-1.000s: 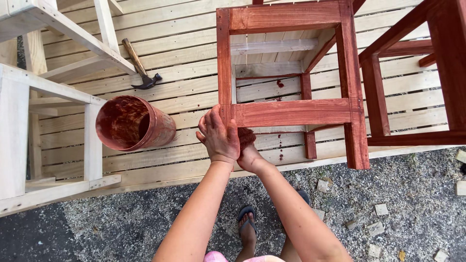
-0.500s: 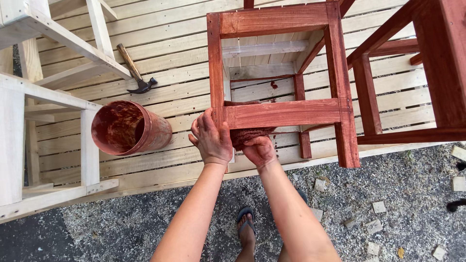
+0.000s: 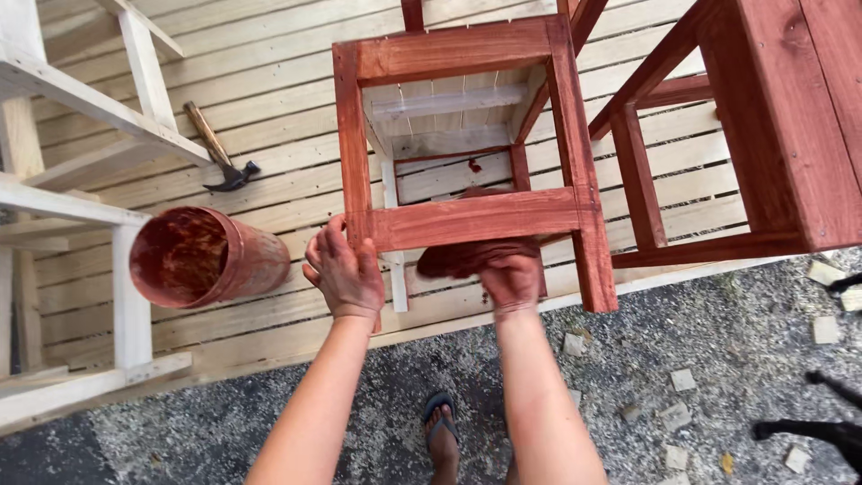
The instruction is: The person applies reddish-brown wood stain to unfinished wooden stools, wiping the stain onto the frames with a cloth and dipping the cloth into a bucket of stain. They rotate and reposition a stool to reach its inner rails and legs, working the stain into the wood by hand.
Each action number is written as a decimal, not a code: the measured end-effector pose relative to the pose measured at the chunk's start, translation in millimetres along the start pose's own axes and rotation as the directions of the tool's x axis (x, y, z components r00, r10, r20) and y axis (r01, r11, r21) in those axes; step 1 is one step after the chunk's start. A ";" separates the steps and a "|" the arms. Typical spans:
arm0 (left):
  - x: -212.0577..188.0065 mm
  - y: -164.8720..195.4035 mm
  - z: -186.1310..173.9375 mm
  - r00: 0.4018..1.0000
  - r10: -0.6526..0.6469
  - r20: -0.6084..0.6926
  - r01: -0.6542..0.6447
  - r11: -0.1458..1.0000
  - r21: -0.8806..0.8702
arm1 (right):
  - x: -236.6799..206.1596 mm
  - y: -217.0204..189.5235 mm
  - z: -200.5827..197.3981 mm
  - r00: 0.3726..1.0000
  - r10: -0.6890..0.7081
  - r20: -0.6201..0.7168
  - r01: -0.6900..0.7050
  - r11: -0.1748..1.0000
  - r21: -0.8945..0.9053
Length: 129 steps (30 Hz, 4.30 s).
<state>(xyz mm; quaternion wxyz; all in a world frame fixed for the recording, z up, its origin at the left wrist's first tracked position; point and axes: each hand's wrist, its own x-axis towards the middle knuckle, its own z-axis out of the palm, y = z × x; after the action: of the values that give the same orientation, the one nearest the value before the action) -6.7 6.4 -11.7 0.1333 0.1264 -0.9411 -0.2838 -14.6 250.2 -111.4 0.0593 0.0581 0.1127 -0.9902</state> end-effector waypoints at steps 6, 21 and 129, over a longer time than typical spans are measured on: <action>-7.5 -0.7 1.1 1.000 -0.008 -0.016 0.008 1.000 -0.005 | -16.8 -53.1 -0.2 0.987 -0.125 -0.105 0.126 0.992 0.006; -5.1 2.4 -9.9 0.995 -0.081 -0.050 0.075 0.990 -0.116 | -40.2 72.8 62.0 0.955 0.255 -0.153 -0.261 0.965 -0.015; -161.3 207.6 -156.7 0.581 0.328 0.745 0.814 -0.236 -0.531 | -218.7 -106.5 279.1 0.915 0.270 -0.301 -0.394 0.764 -0.511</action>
<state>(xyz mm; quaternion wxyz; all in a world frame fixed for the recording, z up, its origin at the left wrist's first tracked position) 160.5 146.1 203.2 -0.2729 0.0889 -0.2643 -0.9207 158.8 311.9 209.8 0.2364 0.1613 0.3919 -0.8743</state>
